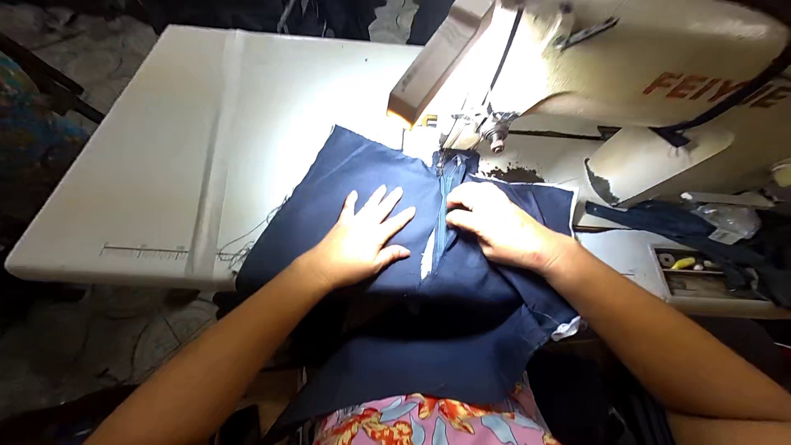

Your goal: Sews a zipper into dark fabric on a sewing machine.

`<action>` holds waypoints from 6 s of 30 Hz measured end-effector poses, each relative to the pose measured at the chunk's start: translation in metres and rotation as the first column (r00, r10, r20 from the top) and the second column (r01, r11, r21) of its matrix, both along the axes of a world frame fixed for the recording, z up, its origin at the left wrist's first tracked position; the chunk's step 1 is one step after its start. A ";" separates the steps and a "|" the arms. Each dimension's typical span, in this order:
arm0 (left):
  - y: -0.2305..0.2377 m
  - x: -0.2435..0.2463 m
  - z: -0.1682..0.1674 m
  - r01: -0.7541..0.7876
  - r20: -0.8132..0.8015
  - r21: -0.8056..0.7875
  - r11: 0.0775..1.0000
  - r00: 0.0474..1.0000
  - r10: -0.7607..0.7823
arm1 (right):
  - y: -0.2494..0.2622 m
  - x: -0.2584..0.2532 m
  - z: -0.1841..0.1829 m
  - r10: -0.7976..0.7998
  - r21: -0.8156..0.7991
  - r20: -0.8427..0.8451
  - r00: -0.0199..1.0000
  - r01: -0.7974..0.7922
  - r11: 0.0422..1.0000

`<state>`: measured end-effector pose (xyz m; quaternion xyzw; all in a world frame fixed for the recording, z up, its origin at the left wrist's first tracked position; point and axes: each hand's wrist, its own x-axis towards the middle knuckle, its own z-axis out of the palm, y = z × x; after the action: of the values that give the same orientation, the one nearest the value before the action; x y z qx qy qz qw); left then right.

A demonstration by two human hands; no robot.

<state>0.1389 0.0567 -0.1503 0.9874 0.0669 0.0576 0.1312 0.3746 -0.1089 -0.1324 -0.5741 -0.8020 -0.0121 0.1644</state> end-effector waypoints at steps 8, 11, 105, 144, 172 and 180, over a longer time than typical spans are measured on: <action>-0.074 -0.002 -0.008 -0.183 0.276 -0.056 0.982 0.942 0.191 | -0.006 0.008 -0.014 -0.037 0.060 -0.096 0.995 0.043 0.997; -0.076 -0.002 -0.011 -0.207 0.306 -0.083 0.975 0.926 0.222 | -0.010 -0.003 -0.001 -0.100 -0.038 -0.070 0.993 0.097 0.995; -0.031 0.039 0.007 0.113 0.279 -0.100 0.989 0.957 -0.081 | -0.032 -0.018 -0.037 -0.057 0.089 -0.177 0.982 0.074 0.993; -0.083 0.006 0.011 -0.348 0.255 -0.526 0.776 0.806 0.534 | 0.027 -0.021 0.001 0.182 0.092 -0.238 0.954 -0.164 0.982; -0.101 0.034 -0.008 -0.280 0.493 0.008 0.960 0.836 0.240 | -0.024 -0.022 -0.041 -0.091 0.244 -0.307 0.947 0.171 0.955; -0.094 0.035 -0.007 -0.182 0.448 -0.055 0.982 0.874 0.187 | -0.016 -0.018 -0.037 -0.053 0.177 -0.230 0.972 0.095 0.980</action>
<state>0.1743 -0.0368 -0.1573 0.9354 0.1288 0.2968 0.1424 0.3567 -0.1250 -0.1694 -0.5835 -0.7516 -0.0287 0.3063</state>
